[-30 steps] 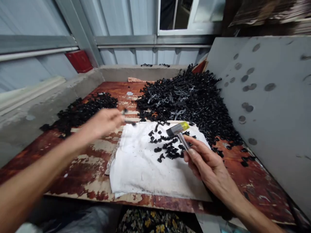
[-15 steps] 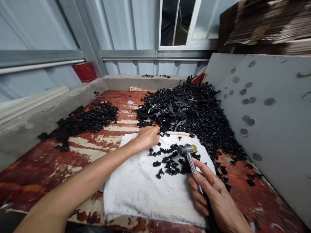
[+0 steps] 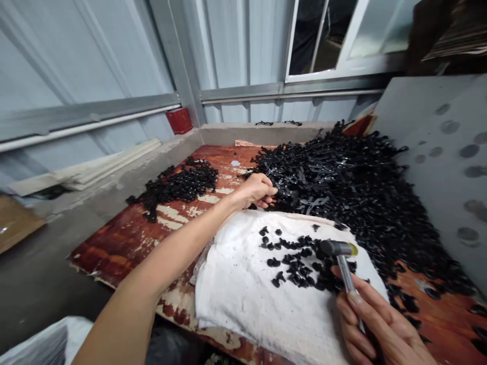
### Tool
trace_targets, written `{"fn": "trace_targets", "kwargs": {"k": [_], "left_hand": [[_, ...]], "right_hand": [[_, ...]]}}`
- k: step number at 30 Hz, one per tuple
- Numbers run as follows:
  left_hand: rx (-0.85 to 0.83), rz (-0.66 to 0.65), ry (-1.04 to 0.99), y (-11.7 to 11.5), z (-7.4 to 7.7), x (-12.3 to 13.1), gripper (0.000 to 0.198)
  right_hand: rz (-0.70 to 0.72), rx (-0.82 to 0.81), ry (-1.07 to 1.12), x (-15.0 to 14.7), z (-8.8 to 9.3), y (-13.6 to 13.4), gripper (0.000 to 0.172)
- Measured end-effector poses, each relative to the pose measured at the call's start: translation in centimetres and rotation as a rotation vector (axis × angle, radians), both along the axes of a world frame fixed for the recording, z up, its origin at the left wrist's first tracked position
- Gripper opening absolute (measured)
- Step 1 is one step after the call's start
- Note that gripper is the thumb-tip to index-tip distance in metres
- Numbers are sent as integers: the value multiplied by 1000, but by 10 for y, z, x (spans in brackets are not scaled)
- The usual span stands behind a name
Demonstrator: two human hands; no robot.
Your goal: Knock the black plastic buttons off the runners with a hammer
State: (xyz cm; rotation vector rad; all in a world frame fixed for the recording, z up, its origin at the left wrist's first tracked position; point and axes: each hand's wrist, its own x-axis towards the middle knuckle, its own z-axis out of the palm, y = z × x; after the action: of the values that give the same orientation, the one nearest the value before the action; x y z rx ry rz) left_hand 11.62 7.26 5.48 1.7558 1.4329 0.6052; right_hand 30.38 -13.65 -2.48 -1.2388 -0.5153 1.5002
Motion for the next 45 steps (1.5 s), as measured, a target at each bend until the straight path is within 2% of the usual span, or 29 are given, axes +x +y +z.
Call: {"fn": "trace_targets", "kwargs": {"k": [3, 7, 9, 12, 16, 21, 26, 32, 38, 45], "left_hand": [[-51, 34, -201, -14, 6, -6, 12], [-211, -69, -497, -59, -5, -4, 24], [-225, -183, -500, -80, -13, -2, 31], [-240, -294, -397, -104, -20, 2, 32], [-325, -360, -337, -128, -23, 5, 29], [-489, -398, -405, -147, -30, -2, 33], [-692, -372, -470, -155, -31, -12, 46], [-884, -301, -498, -159, -31, -26, 51], [-845, -87, -633, -167, -40, -39, 44], [-923, 106, -655, -168, -35, -33, 46]], "right_hand": [[28, 30, 29, 1, 2, 0, 45], [-9, 136, 65, 0, 7, 2, 39], [-28, 195, 71, 0, 7, 3, 41], [-48, 255, 73, -2, 6, 2, 43], [37, 272, 37, -9, 7, -4, 37], [67, 250, -43, -18, 11, -5, 37], [160, 249, -123, -31, 11, -10, 32], [251, 376, -302, -42, 13, -13, 27], [374, 299, -254, -43, 16, -8, 20], [379, 321, -316, -49, 8, -4, 18]]}}
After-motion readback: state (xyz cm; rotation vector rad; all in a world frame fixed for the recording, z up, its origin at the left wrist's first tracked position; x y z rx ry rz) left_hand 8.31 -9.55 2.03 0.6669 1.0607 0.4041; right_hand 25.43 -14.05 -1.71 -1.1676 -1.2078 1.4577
